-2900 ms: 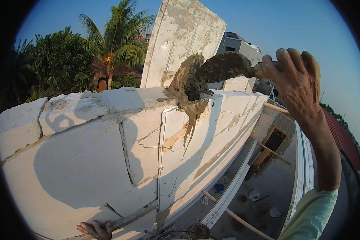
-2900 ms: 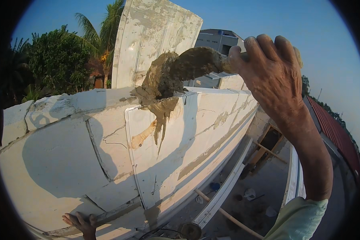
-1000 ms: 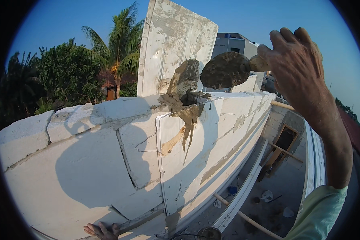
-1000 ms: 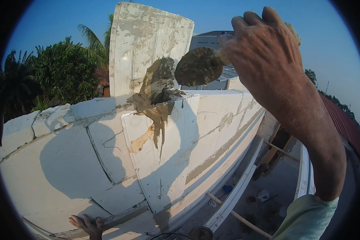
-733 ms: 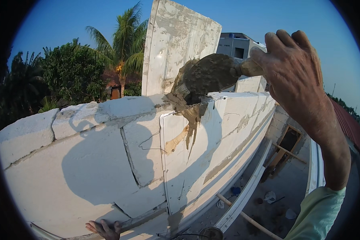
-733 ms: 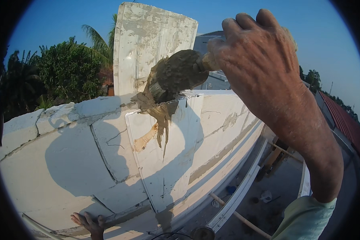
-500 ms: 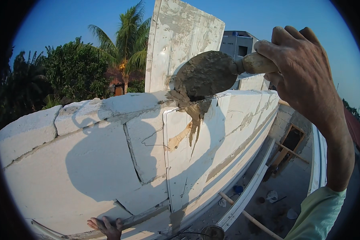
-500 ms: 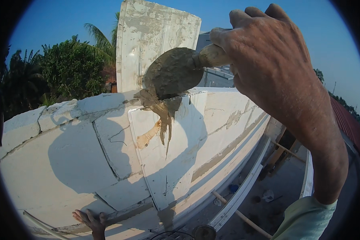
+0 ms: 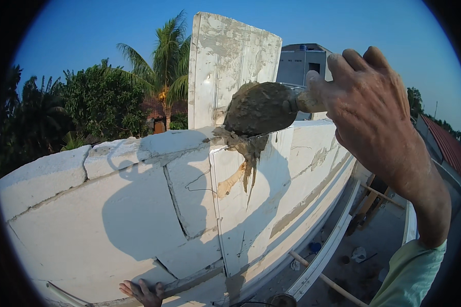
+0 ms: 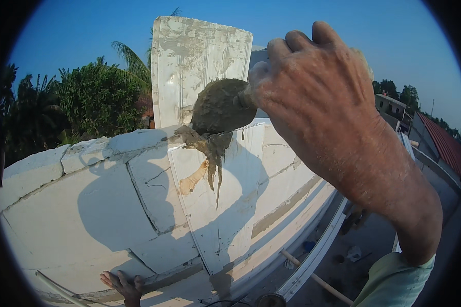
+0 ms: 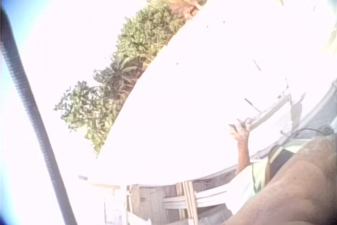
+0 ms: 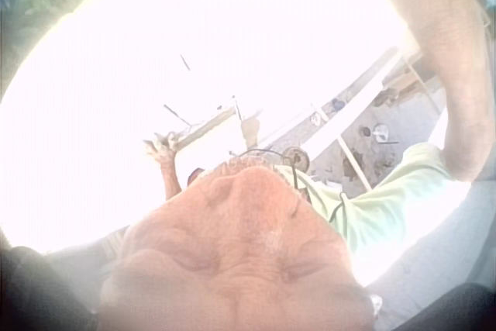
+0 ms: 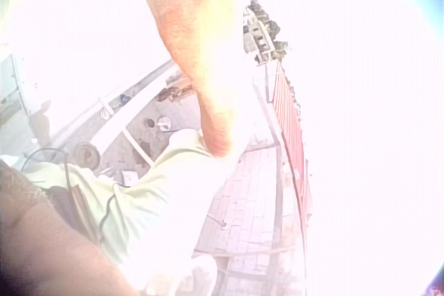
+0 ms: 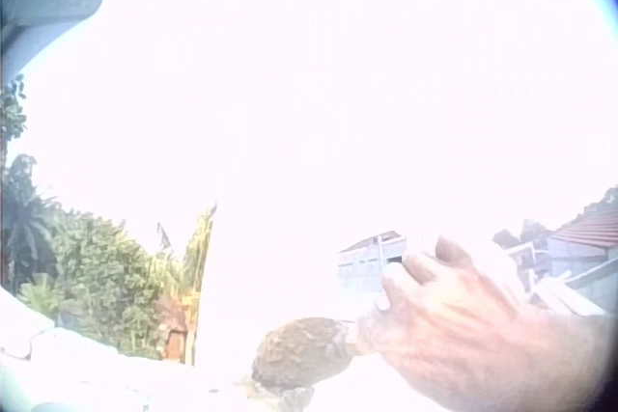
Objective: The person applies mortar to the top and sides of a concrete block wall using a trowel, scooping mortar from a bucket and smoothing it onto the surface.
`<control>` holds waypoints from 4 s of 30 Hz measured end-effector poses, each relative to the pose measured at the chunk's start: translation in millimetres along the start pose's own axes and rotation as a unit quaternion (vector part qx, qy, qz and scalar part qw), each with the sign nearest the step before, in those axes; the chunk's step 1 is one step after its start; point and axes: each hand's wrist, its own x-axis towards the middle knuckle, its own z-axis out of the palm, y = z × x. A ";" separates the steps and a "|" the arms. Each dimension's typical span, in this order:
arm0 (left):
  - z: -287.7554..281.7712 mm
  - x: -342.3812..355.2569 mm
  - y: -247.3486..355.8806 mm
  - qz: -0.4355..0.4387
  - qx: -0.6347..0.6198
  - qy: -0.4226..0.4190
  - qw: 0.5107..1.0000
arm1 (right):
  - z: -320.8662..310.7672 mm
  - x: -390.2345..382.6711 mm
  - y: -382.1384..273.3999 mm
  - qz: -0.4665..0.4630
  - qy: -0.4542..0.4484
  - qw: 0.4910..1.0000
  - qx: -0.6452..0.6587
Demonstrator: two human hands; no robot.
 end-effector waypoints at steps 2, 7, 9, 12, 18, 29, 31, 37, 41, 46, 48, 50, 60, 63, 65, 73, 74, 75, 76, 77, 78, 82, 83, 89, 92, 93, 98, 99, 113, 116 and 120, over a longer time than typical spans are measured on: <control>1.3 -0.6 0.3 0.000 0.002 0.004 1.000 | 9.5 -4.3 1.0 0.020 -0.012 1.000 -0.001; -0.4 -0.4 4.6 -0.005 0.004 -0.009 1.000 | 14.8 -23.5 16.1 0.088 0.038 0.994 0.043; -1.2 -0.4 4.7 -0.005 -0.008 0.002 1.000 | 11.4 -26.1 18.1 0.117 0.003 0.985 0.125; 0.8 -4.0 0.5 -0.010 0.002 -0.004 1.000 | 24.6 -29.7 -1.4 0.075 0.057 0.986 0.138; 1.9 5.2 2.0 -0.009 -0.009 0.006 1.000 | 46.9 -52.6 9.6 0.177 0.059 0.978 0.096; 2.6 23.6 9.1 0.076 0.012 0.026 0.997 | 108.2 -342.0 -201.7 0.642 -0.196 0.470 0.574; -4.1 23.5 9.1 0.008 0.019 0.034 0.999 | 94.0 -408.1 -255.6 0.669 -0.281 0.436 0.532; -2.7 28.3 -5.4 0.053 0.002 0.037 0.998 | 25.0 -621.5 -455.3 0.675 -0.590 0.266 0.354; 1.7 -47.3 -12.4 0.118 -0.020 -0.020 0.993 | -38.5 -738.7 -559.5 0.564 -0.722 0.281 0.286; 11.2 -279.6 64.9 0.190 -0.175 -0.346 0.902 | -45.9 -808.9 -607.3 0.460 -0.811 0.240 0.270; 20.4 -397.1 122.9 0.206 -0.232 -0.504 0.806 | -42.4 -848.0 -627.9 0.451 -0.812 0.261 0.261; 27.9 -518.7 182.8 0.215 -0.244 -0.625 0.709 | -21.0 -877.3 -656.4 0.380 -0.819 0.341 0.262; 82.7 -859.9 354.4 0.297 -0.163 -0.654 0.676 | 65.6 -930.6 -803.6 0.179 -0.755 0.576 0.259; 79.4 -864.3 349.3 0.266 -0.155 -0.654 0.691 | 37.4 -926.1 -792.0 0.156 -0.733 0.601 0.278; 73.4 -860.9 347.6 0.266 -0.150 -0.673 0.674 | 5.3 -925.1 -776.1 0.158 -0.732 0.605 0.272; 80.8 -849.0 351.4 0.267 -0.132 -0.680 0.670 | 0.8 -867.4 -734.0 0.472 -0.783 0.275 0.297; 75.8 -850.9 355.6 0.267 -0.137 -0.683 0.666 | 4.2 -880.4 -748.5 0.449 -0.794 0.255 0.320; 74.2 -853.3 358.8 0.268 -0.150 -0.669 0.676 | 8.0 -892.4 -761.1 0.427 -0.801 0.235 0.348; 72.5 -854.4 357.3 0.270 -0.160 -0.656 0.686 | 8.2 -901.0 -768.7 0.428 -0.801 0.232 0.347; 70.7 -856.7 358.8 0.272 -0.161 -0.657 0.685 | 7.0 -910.3 -772.5 0.425 -0.809 0.232 0.334; 75.5 -858.5 357.7 0.270 -0.159 -0.654 0.689 | 8.3 -910.9 -776.6 0.421 -0.813 0.231 0.328; 89.8 -858.0 344.0 0.255 -0.146 -0.662 0.690 | -7.0 -898.2 -750.8 0.389 -0.811 0.296 0.322; 68.1 -864.2 358.6 0.272 -0.172 -0.673 0.666 | -30.1 -910.1 -719.9 0.382 -0.840 0.288 0.255; 80.1 -860.1 353.0 0.266 -0.144 -0.683 0.665 | -11.9 -915.7 -751.0 0.362 -0.848 0.304 0.240; 82.0 -869.9 349.7 0.265 -0.159 -0.667 0.678 | 19.3 -920.7 -790.7 0.419 -0.828 0.256 0.271; 83.9 -869.7 347.5 0.254 -0.157 -0.671 0.679 | 22.3 -921.4 -801.1 0.444 -0.822 0.226 0.274; 69.8 -867.3 357.5 0.258 -0.149 -0.690 0.659 | -6.1 -935.8 -813.7 0.516 -0.805 0.143 0.254; 74.4 -870.5 356.1 0.270 -0.154 -0.665 0.679 | -5.0 -932.0 -818.8 0.531 -0.794 0.139 0.260; 72.7 -868.7 357.0 0.281 -0.148 -0.673 0.668 | -52.1 -946.0 -831.4 0.598 -0.706 0.257 0.280; 69.3 -864.0 357.9 0.274 -0.154 -0.679 0.663 | -55.3 -931.4 -805.1 0.623 -0.699 0.237 0.260; 76.3 -852.4 355.8 0.264 -0.148 -0.672 0.676 | -48.2 -895.3 -770.5 0.620 -0.696 0.244 0.267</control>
